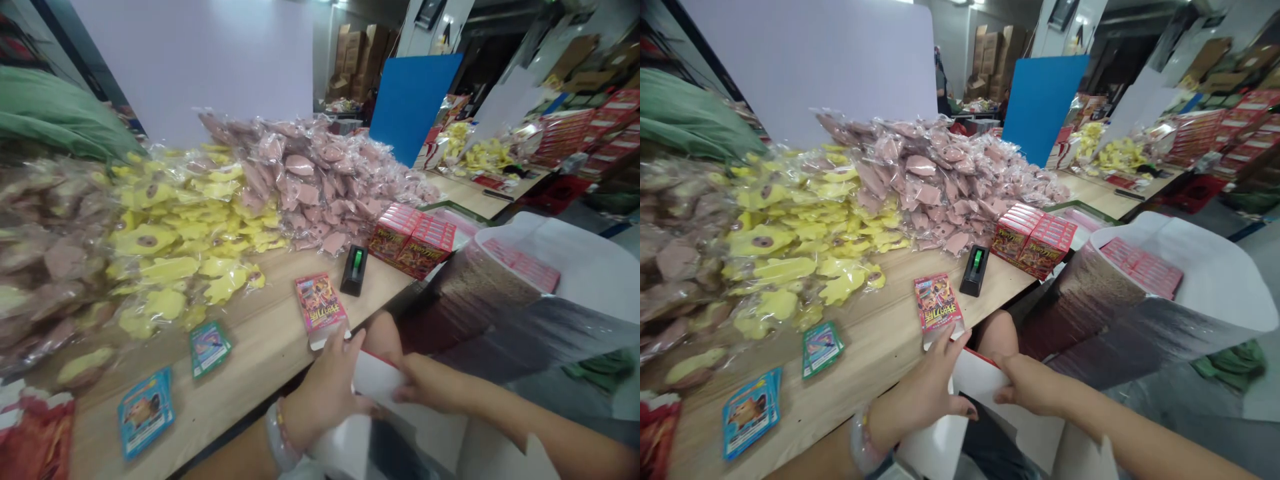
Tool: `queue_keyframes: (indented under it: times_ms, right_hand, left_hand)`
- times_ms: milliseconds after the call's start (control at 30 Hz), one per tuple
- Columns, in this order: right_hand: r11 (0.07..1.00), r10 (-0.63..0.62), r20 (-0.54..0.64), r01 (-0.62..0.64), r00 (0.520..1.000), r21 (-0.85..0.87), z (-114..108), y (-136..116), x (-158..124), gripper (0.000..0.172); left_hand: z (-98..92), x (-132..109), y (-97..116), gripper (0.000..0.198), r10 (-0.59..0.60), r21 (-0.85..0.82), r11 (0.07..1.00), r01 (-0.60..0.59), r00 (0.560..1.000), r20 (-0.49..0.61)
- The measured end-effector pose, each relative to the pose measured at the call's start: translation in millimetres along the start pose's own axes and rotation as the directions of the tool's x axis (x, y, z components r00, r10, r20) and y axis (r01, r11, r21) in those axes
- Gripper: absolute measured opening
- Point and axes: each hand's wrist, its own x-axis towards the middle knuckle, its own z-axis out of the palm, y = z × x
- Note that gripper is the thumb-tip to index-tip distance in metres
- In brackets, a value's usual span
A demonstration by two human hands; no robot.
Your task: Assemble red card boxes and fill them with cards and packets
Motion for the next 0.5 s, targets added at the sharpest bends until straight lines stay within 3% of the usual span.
queue_keyframes:
  times_ms: [67, 133, 200, 300, 400, 500]
  right_hand:
    - [1.0, 0.002, -0.002, -0.002, 1.0, 0.014, -0.9, 0.6, 2.4, 0.044]
    - [0.998, -0.016, 0.003, 0.016, 1.0, 0.064, -4.1, 3.0, 2.2, 0.042]
    - [0.977, -0.039, -0.007, 0.04, 0.999, 0.207, -8.5, 9.7, -5.5, 0.043]
    - [0.827, 0.081, -0.146, 0.015, 0.986, 0.562, -3.9, 29.9, -36.3, 0.072]
    - [0.694, 0.232, -0.277, 0.041, 0.932, 0.718, 29.7, 53.8, -81.1, 0.097]
    - [0.73, 0.357, -0.357, -0.019, 0.863, 0.683, 77.9, 64.6, -118.2, 0.088]
  left_hand:
    - [14.2, 5.9, -1.0, 0.113, -0.05, 0.283, 0.958, 0.052, 0.999, -0.014]
    - [26.5, 10.7, -2.1, 0.112, -0.066, 0.46, 0.884, 0.077, 0.997, -0.041]
    - [32.5, 12.6, -3.7, 0.109, -0.047, 0.522, 0.85, 0.068, 0.997, -0.054]
    - [30.9, 10.3, -6.1, 0.1, -0.062, 0.524, 0.848, 0.085, 0.996, -0.06]
    - [26.5, 5.7, -5.3, 0.092, -0.037, 0.479, 0.876, 0.058, 0.998, -0.055]
    - [23.7, 2.0, 0.2, 0.09, 0.016, 0.441, 0.897, 0.0, 0.999, -0.032]
